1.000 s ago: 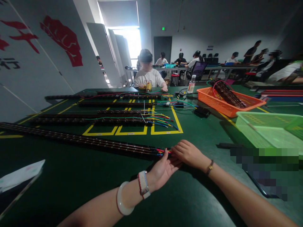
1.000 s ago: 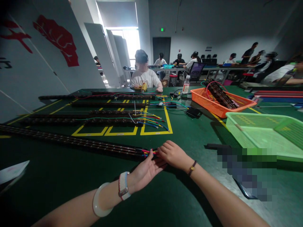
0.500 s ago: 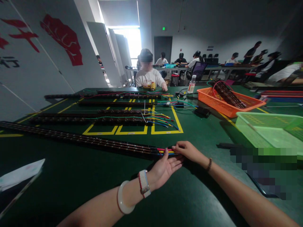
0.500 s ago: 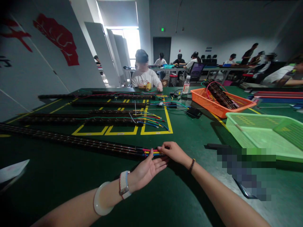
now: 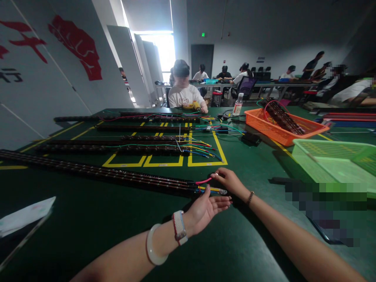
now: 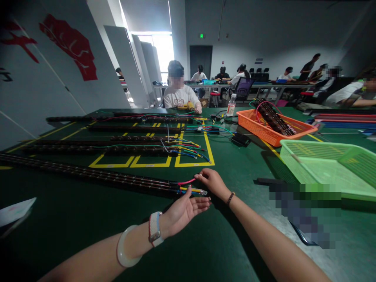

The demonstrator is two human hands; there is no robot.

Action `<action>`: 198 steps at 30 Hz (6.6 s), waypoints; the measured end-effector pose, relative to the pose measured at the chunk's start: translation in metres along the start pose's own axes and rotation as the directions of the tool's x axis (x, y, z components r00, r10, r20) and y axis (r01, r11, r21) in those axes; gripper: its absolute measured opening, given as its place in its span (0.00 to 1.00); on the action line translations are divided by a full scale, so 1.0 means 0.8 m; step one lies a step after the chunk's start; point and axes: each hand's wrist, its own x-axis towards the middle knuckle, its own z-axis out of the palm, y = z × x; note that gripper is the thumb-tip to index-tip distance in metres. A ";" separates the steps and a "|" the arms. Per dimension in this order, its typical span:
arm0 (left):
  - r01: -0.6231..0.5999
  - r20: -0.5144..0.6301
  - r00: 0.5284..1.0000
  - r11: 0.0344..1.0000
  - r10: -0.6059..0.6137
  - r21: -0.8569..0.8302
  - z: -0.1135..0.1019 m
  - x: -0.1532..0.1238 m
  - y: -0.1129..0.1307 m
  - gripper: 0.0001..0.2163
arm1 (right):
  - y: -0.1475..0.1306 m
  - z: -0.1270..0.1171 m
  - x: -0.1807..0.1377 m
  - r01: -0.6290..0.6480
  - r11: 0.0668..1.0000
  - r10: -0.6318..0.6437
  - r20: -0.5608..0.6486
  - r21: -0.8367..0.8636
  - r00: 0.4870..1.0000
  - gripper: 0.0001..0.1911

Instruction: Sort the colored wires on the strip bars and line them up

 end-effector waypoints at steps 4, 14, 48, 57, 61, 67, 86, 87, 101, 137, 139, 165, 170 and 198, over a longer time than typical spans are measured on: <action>0.008 -0.013 1.000 1.000 -0.008 0.004 0.000 -0.001 0.001 0.32 | 0.001 -0.006 -0.010 -0.020 0.999 0.019 0.056 0.034 0.998 0.18; 0.019 -0.028 0.999 1.000 -0.018 0.018 -0.002 0.001 0.001 0.32 | -0.013 -0.031 -0.040 0.397 0.905 -0.352 0.257 -0.150 0.900 0.24; -0.004 -0.033 0.999 0.991 0.009 0.133 -0.009 0.002 0.003 0.25 | -0.008 -0.034 -0.028 0.033 0.963 0.004 0.137 -0.267 0.990 0.27; 0.006 -0.069 0.998 0.998 -0.002 0.065 -0.007 0.003 0.001 0.24 | -0.025 -0.051 -0.036 -0.098 0.988 0.027 0.503 0.115 0.864 0.26; 0.002 -0.076 0.997 0.998 0.003 0.065 -0.002 0.000 0.003 0.23 | -0.028 -0.044 -0.037 -0.024 0.999 0.001 0.484 0.041 0.875 0.26; -0.045 -0.058 0.997 0.994 0.051 0.098 -0.005 0.001 0.000 0.19 | -0.023 -0.041 -0.033 0.103 0.972 -0.029 0.328 -0.210 0.944 0.26; -0.037 0.060 0.998 0.956 0.020 0.291 -0.005 -0.003 0.002 0.09 | -0.015 -0.029 -0.037 0.156 0.957 -0.139 0.085 -0.243 0.987 0.25; -0.037 0.064 0.998 0.957 0.020 0.286 -0.004 -0.003 0.002 0.09 | -0.016 -0.027 -0.037 0.171 0.960 -0.160 0.063 -0.222 0.985 0.28; -0.028 0.037 0.999 0.984 0.021 0.178 -0.006 -0.001 0.000 0.13 | -0.021 -0.004 -0.022 0.187 0.948 -0.151 0.152 -0.259 0.977 0.17; -0.052 0.040 0.997 0.989 0.058 -0.136 -0.008 0.011 0.003 0.18 | -0.044 -0.011 -0.046 0.637 0.413 -0.635 0.296 -0.651 0.714 0.12; -0.065 0.046 0.996 0.990 0.071 -0.125 -0.007 0.010 0.003 0.19 | -0.045 -0.015 -0.047 0.625 0.434 -0.636 0.271 -0.648 0.723 0.12; -0.016 0.049 0.999 1.000 0.017 -0.012 -0.007 0.007 0.006 0.27 | -0.006 -0.016 -0.029 -0.105 0.983 0.072 0.211 0.150 0.975 0.23; -0.012 0.035 0.999 1.000 0.012 -0.010 -0.007 0.006 0.006 0.27 | -0.001 -0.008 -0.012 -0.118 0.955 0.097 0.089 0.270 0.991 0.24; -0.059 0.026 0.998 0.998 0.059 0.009 -0.006 0.006 0.004 0.21 | -0.012 -0.045 -0.037 0.534 0.785 -0.465 0.271 -0.315 0.843 0.23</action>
